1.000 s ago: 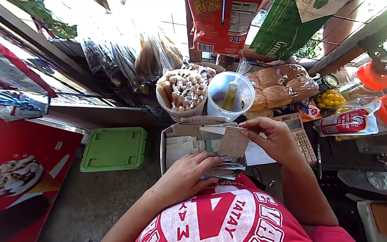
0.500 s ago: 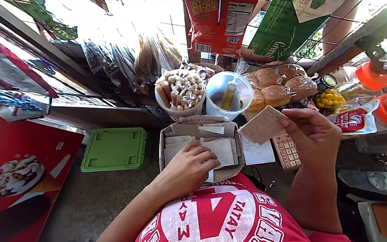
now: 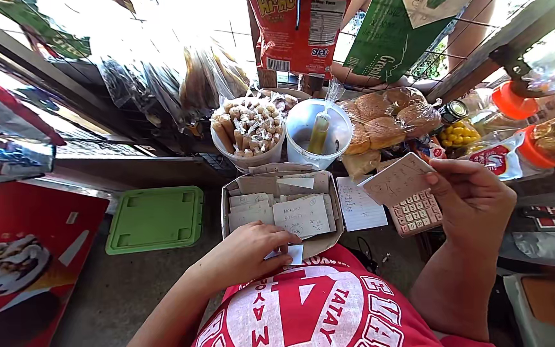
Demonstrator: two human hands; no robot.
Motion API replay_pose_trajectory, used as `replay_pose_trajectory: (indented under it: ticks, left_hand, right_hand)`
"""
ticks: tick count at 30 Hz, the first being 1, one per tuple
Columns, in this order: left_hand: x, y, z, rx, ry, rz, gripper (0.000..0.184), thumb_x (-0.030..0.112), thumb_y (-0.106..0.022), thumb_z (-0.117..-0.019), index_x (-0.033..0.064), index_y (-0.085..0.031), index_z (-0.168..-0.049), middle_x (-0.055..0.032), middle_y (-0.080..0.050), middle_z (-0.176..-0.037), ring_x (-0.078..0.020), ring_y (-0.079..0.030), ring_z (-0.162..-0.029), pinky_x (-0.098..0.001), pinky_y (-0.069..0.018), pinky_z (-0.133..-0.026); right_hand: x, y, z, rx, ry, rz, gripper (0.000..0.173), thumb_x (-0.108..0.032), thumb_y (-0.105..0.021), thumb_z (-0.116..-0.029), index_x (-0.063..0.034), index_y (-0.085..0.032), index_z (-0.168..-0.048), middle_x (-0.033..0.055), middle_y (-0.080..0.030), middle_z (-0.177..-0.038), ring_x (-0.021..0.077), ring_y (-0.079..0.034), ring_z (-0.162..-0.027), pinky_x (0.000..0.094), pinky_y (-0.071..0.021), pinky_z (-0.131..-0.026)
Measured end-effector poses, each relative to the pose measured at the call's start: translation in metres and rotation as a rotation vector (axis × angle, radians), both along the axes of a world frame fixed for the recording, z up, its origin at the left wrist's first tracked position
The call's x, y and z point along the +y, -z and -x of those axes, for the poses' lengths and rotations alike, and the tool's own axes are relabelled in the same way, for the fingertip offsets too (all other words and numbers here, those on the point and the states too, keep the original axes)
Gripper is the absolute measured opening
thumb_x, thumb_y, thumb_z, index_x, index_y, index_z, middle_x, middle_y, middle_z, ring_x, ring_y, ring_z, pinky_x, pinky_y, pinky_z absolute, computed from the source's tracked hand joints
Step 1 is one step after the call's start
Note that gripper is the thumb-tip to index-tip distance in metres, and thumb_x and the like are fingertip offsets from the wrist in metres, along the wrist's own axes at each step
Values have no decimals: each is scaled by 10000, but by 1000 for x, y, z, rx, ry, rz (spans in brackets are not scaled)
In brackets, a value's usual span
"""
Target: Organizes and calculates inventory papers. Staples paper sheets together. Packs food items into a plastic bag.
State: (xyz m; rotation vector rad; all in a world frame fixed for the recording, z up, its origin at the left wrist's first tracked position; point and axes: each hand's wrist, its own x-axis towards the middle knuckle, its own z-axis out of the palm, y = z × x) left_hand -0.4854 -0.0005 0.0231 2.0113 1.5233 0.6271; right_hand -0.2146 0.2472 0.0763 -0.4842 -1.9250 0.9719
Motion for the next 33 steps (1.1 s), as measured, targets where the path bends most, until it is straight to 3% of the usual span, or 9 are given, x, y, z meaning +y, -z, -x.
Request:
replay_pose_trajectory:
  ticks: [2, 6, 15, 18, 21, 25, 27, 29, 33]
  left_hand:
    - [1, 2, -1, -51, 27, 21, 274, 309, -610, -991, 119, -723, -1154, -43, -703, -941, -197, -676, -834, -430, -538, -747]
    - [4, 0, -3, -168, 98, 96, 282, 291, -638, -1002, 112, -695, -1212, -127, -629, -1300, -222, -660, -1089, -384, -574, -875]
    - [19, -5, -1, -133, -47, -86, 241, 207, -547, -1033, 85, -754, -1017, -33, -739, -908, -85, -693, -836, -241, -557, -770]
    - [33, -7, -8, 44, -248, -197, 230, 174, -551, -1012, 70, -753, -1051, -79, -741, -940, -203, -724, -860, -385, -591, -768]
    - [47, -8, -16, 189, -382, -371, 253, 199, -570, -1006, 72, -748, -1133, -102, -723, -1158, -271, -688, -1071, -426, -567, -898]
    - [55, -19, -30, -209, -370, -390, 258, 240, -626, -1011, 39, -710, -1150, -84, -692, -1148, -91, -680, -951, -228, -589, -797]
    - [59, -21, -35, -493, -319, -254, 369, 291, -684, -987, 55, -610, -1262, -58, -647, -1258, -87, -693, -1011, -260, -619, -828]
    - [62, -18, -38, -687, -302, -155, 378, 195, -723, -957, 90, -548, -1275, -36, -640, -1267, -101, -712, -968, -284, -637, -824]
    - [50, -8, -26, -638, -466, -172, 268, 76, -706, -932, 83, -569, -1161, -17, -652, -1176, -62, -698, -886, -258, -632, -777]
  right_hand:
    - [-1, 2, -3, -5, 6, 6, 234, -105, -721, -950, -154, -709, -1178, -103, -736, -1112, 37, -717, -963, 221, -608, -884]
    - [-2, 5, -9, -13, 22, 12, 235, -116, -714, -957, -165, -710, -1187, -112, -734, -1097, 29, -714, -948, 211, -607, -871]
    - [3, 12, -26, -34, 90, 52, 245, -99, -709, -955, -144, -705, -1195, -110, -739, -1087, 18, -712, -942, 204, -602, -870]
    - [1, 17, -28, -74, 101, 97, 246, -100, -719, -943, -138, -711, -1185, -107, -743, -1065, 9, -713, -909, 193, -609, -826]
    - [-2, 22, -26, -127, 59, 140, 230, -110, -718, -941, -130, -719, -1171, -90, -741, -1079, 15, -706, -899, 207, -607, -817]
    - [-16, 30, -3, -114, -85, 209, 206, -117, -734, -928, -150, -737, -1132, -97, -743, -1039, 13, -703, -870, 220, -612, -802]
    - [-28, 34, 16, -99, -202, 239, 205, -97, -732, -924, -133, -740, -1126, -75, -743, -1013, 21, -700, -846, 235, -616, -789]
    - [-37, 35, 32, -91, -281, 245, 196, -81, -722, -932, -85, -735, -1127, -31, -742, -1009, 41, -702, -844, 244, -619, -790]
    - [-27, 36, 26, -259, -112, -22, 232, -134, -656, -992, -27, -712, -1191, 48, -726, -1115, 62, -701, -899, 243, -611, -818]
